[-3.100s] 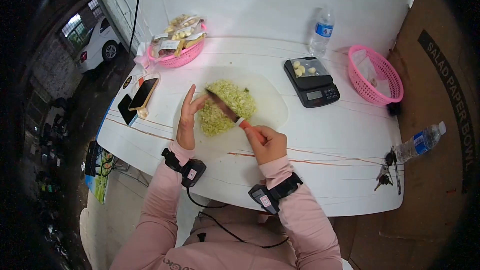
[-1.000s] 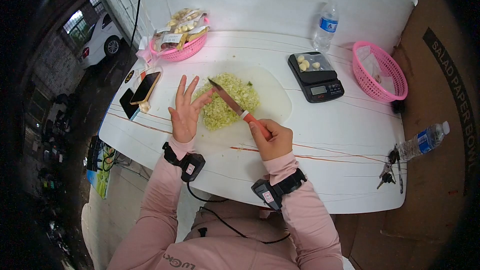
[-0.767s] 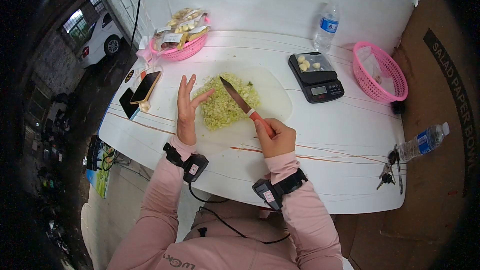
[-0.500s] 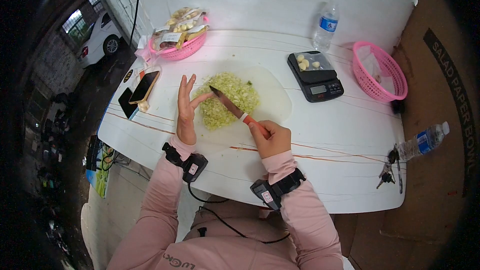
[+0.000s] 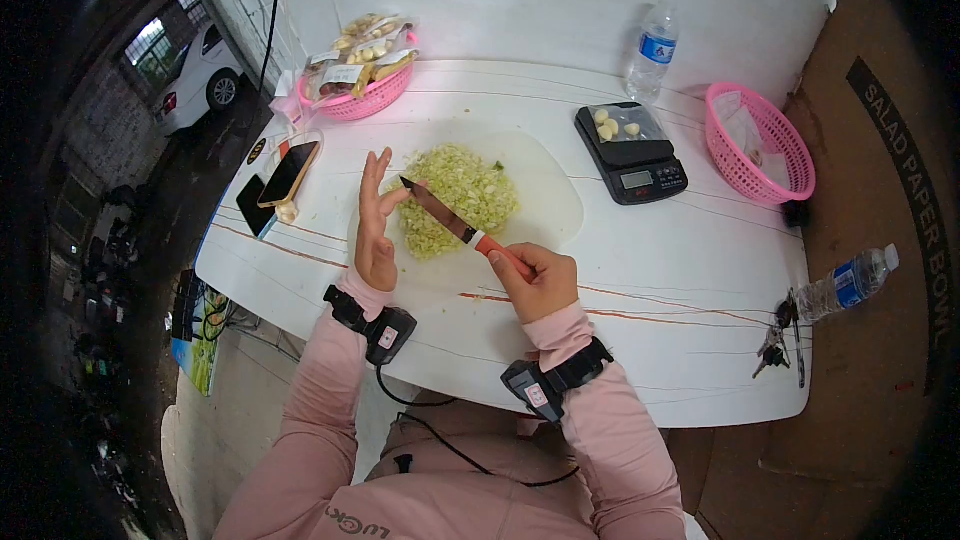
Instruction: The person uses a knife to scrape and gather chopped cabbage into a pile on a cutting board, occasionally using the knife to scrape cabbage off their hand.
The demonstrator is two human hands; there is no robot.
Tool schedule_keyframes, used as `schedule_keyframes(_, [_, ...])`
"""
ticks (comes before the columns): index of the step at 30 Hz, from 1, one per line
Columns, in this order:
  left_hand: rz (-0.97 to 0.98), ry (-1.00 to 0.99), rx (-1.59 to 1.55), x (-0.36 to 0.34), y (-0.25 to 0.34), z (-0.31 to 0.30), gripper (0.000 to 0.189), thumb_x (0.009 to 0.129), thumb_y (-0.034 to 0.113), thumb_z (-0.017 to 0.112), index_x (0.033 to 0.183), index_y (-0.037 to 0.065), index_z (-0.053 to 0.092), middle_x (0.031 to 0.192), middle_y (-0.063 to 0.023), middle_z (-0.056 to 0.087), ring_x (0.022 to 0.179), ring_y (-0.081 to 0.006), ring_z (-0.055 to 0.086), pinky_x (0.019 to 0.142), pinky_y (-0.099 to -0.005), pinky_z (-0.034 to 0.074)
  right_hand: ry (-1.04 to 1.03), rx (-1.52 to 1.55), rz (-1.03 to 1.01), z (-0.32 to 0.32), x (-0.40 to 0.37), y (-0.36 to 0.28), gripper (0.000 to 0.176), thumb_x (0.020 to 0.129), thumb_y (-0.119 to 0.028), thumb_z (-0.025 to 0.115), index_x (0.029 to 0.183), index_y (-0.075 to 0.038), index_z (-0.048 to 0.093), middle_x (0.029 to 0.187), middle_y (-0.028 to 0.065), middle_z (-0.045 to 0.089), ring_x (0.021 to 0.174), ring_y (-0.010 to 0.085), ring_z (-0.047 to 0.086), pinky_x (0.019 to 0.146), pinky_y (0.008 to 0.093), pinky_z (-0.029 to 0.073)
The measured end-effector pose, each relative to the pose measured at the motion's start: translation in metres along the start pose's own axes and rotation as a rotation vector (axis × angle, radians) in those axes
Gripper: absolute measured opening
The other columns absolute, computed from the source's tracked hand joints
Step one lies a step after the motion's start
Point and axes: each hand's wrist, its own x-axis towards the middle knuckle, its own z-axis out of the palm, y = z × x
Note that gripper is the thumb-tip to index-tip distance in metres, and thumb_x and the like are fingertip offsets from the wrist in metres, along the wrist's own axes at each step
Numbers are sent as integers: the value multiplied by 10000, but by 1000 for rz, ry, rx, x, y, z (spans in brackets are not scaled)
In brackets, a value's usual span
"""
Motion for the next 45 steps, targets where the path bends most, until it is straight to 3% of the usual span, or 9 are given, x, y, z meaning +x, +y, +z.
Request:
schedule_keyframes(8, [-40,-24,-45,0,2,2,994,926,693,353,1520,-39,37,1561,-276,124,1233,-390,521,1068,-461,351,179,-60,18,-3,6,13,269,888,-226,710,890,43,705,625,0,584,600,51,472,539,233,401])
schedule_keyframes(17, [19,-37,3,-1,-3,1,954,945,662,345,1520,-34,37,1559,-272,127,1239,-392,514,1063,-476,359,24,-56,23,-2,1,-1,271,894,-223,706,908,48,704,645,6,596,616,50,480,544,235,408])
schedule_keyframes(23, [-3,-40,-39,-2,-3,2,951,946,661,343,1520,-33,42,1562,-262,129,1237,-389,513,1057,-475,369,130,-16,39,-3,6,14,256,887,-206,705,901,50,703,655,29,630,611,67,520,557,248,433])
schedule_keyframes(26, [-31,-30,-54,-2,-2,2,963,940,671,350,1521,-33,44,1565,-258,128,1234,-388,517,1066,-474,356,48,-21,6,-1,2,6,260,886,-209,705,906,51,703,654,27,629,608,66,517,555,246,432])
schedule_keyframes(29, [-39,-15,-80,0,3,4,979,932,683,352,1520,-36,44,1566,-255,132,1235,-381,520,1078,-469,337,130,-112,38,-2,3,5,258,889,-206,703,899,52,702,639,13,602,606,51,486,544,235,411])
schedule_keyframes(31, [-142,20,-22,0,5,6,1122,827,838,291,1537,9,30,1555,-271,178,1197,-330,571,1118,-456,282,122,-57,28,-2,3,1,255,890,-204,701,893,51,702,631,12,591,603,47,475,540,233,404])
schedule_keyframes(36, [-144,50,-63,0,5,7,1121,822,843,293,1540,22,36,1554,-261,187,1183,-334,578,1111,-458,294,81,-65,21,-1,2,6,248,889,-201,703,885,47,702,614,6,569,594,47,458,530,234,389])
schedule_keyframes(38, [-151,63,-86,0,5,7,1114,822,843,297,1543,34,40,1552,-256,193,1178,-338,580,1107,-462,300,186,-76,17,-2,4,8,246,888,-202,706,895,44,702,612,-8,552,591,49,444,524,233,378])
schedule_keyframes(45, [-329,283,-827,5,4,-3,1076,823,814,381,1544,70,92,1551,-256,187,1293,-513,408,1093,-538,314,197,-25,-11,-2,2,2,252,890,-211,710,902,41,701,620,-11,560,600,49,451,531,228,382])
